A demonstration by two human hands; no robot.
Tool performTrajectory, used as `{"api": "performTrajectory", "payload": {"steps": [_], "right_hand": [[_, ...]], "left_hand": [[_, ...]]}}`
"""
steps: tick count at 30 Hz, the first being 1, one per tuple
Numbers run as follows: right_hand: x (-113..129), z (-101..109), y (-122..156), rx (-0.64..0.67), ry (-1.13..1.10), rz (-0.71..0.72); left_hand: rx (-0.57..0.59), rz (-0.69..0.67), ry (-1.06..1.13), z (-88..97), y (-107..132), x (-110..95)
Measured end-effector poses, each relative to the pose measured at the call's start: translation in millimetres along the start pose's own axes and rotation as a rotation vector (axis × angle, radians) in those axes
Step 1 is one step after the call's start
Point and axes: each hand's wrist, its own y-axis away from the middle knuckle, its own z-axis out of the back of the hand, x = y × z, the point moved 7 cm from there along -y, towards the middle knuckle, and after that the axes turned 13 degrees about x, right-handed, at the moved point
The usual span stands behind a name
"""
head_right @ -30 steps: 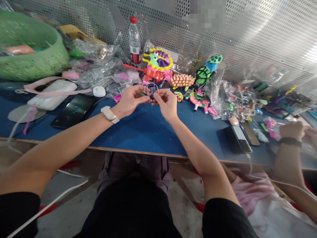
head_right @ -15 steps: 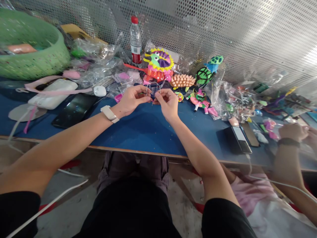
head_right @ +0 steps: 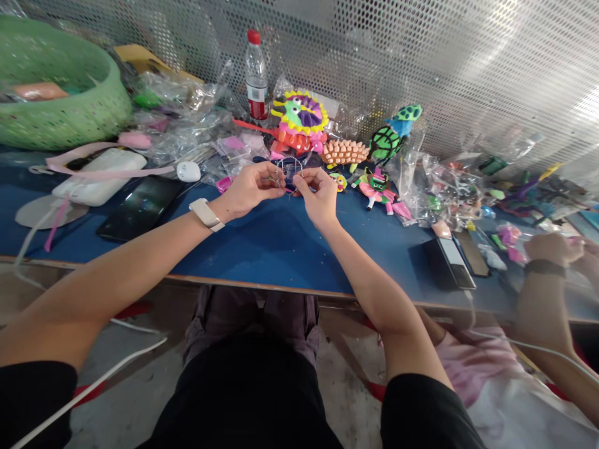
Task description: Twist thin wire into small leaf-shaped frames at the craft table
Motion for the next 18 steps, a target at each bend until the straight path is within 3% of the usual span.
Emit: {"api": "performTrajectory", "payload": {"steps": [13, 18], "right_hand": [[-5.0, -2.7, -2.3, 0.021, -0.099, -0.045], [-0.4, -2.5, -1.6, 0.021, -0.047, 0.021]], "left_hand": [[-0.011, 0.004, 0.009, 2.0, 1.3, 0.1], [0.004, 0.013, 0.011, 0.7, 2.1, -1.9]]}}
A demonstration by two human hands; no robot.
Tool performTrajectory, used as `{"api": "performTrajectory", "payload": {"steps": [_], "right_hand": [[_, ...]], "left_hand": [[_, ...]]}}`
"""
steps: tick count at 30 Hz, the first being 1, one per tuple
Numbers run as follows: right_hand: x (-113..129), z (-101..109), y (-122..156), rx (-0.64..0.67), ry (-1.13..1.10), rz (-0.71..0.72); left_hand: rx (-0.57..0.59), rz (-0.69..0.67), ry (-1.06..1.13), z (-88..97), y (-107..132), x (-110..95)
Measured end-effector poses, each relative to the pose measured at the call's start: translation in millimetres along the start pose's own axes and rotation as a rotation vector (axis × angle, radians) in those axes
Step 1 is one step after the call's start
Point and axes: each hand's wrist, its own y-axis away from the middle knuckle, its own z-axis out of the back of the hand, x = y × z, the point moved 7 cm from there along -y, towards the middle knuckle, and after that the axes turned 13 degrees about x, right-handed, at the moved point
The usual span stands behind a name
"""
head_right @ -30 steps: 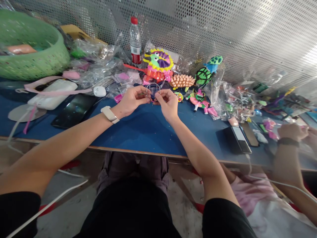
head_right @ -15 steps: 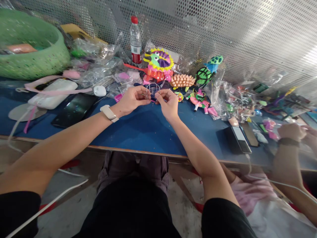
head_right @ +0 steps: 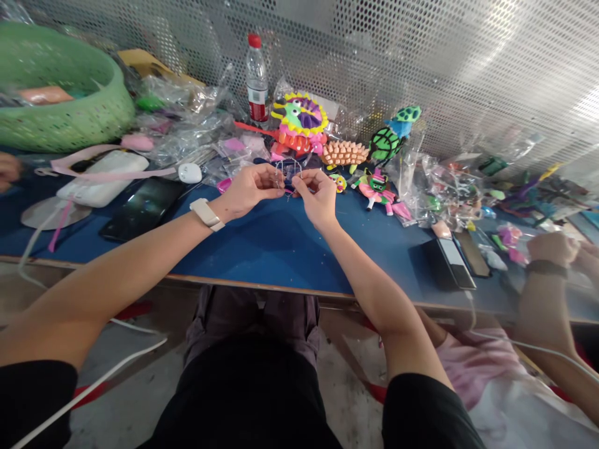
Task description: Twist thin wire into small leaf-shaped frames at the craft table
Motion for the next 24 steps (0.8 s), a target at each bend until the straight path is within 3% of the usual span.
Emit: {"api": "performTrajectory", "payload": {"steps": [7, 24], "right_hand": [[0.9, -4.0, 2.3, 0.010, 0.054, -0.004], [4.9, -8.4, 3.8, 0.040, 0.028, -0.002]], "left_hand": [[-0.089, -0.020, -0.058, 0.7, 0.3, -2.8], [-0.104, -0.013, -0.057, 1.5, 1.2, -3.7]]}}
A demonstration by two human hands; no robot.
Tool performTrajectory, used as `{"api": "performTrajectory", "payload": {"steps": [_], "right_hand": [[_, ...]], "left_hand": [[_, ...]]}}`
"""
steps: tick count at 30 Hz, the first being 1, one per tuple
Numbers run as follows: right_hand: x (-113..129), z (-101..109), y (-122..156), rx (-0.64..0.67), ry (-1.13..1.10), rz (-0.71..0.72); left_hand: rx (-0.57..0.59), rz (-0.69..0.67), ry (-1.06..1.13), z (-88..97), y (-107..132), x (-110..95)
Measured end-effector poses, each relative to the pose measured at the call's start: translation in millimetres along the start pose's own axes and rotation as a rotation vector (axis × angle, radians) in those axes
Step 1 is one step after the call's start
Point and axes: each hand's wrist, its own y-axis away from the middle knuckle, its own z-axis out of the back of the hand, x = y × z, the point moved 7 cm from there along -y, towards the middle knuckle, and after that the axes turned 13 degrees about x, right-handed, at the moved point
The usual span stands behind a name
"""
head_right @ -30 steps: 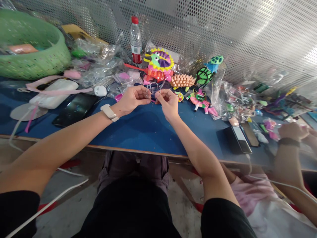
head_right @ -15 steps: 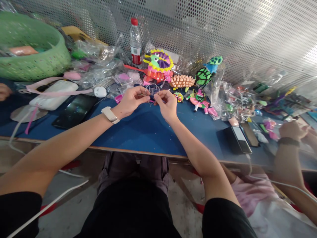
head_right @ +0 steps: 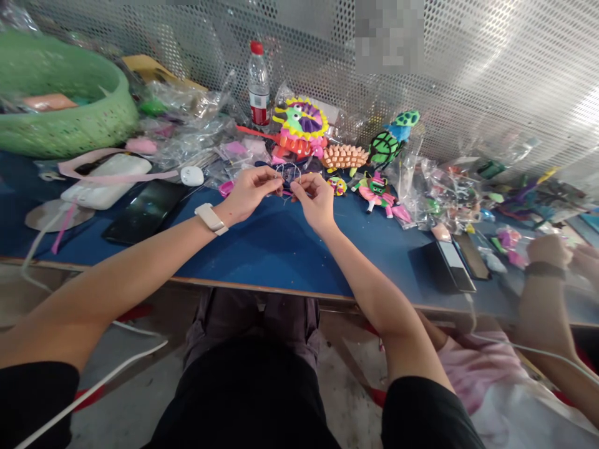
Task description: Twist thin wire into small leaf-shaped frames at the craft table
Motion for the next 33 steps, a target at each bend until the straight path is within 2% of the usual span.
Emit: {"api": "performTrajectory", "payload": {"steps": [5, 13, 21, 27, 30, 33], "right_hand": [[0.2, -0.4, 0.8, 0.002, -0.035, -0.018], [2.6, -3.6, 0.9, 0.037, 0.010, -0.014], [2.9, -5.0, 0.8, 0.081, 0.036, -0.010], [-0.1, -6.1, 0.4, 0.136, 0.038, -0.008], [-1.4, -5.9, 1.3, 0.153, 0.092, -0.018], [7.9, -2.9, 3.2, 0.114, 0.189, 0.032]], "left_hand": [[-0.015, -0.052, -0.060, 2.0, 1.9, -5.9], [0.012, -0.023, -0.072, 1.3, 0.1, -1.5], [0.053, -0.027, -0.068, -3.7, 0.1, -5.9], [0.025, -0.057, -0.156, -0.6, 1.0, -7.2], [0.010, -0.091, -0.213, 0.5, 1.7, -8.1], [0.027, -0.108, -0.272, -1.9, 2.3, -9.0]]}}
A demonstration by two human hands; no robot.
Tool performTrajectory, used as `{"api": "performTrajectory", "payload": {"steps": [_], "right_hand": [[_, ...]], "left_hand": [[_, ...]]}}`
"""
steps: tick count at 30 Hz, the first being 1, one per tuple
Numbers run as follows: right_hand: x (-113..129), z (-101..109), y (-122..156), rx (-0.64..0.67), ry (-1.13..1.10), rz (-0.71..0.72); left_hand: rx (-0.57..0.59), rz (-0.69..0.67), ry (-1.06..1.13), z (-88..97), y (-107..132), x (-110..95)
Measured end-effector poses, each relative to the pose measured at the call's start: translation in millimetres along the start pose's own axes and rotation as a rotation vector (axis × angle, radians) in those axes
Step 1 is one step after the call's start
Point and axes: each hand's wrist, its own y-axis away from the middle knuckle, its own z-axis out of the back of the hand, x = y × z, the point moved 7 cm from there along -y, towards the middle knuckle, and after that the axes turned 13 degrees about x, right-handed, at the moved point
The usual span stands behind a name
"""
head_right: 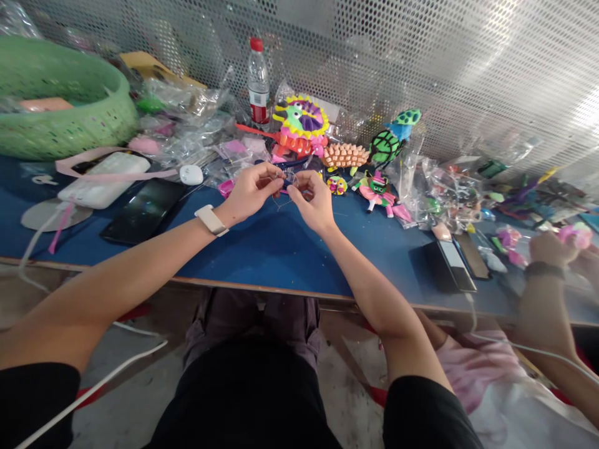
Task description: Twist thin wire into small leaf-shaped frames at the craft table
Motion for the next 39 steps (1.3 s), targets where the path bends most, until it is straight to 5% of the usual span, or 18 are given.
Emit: {"api": "performTrajectory", "payload": {"steps": [6, 15, 27, 39], "right_hand": [[28, 10, 2, -0.082, 0.226, 0.129], [30, 15, -5, 0.093, 0.358, 0.142], [5, 10, -6, 0.086, 0.085, 0.030], [13, 10, -2, 0.019, 0.166, 0.082]], "left_hand": [[0.084, -0.065, -0.076, -10.0, 2, -9], [0.031, -0.075, -0.305, -9.6, 6, -17], [0.006, -0.061, -0.412, -5.9, 8, -24], [0.060, -0.042, -0.350, -8.1, 4, -21]]}}
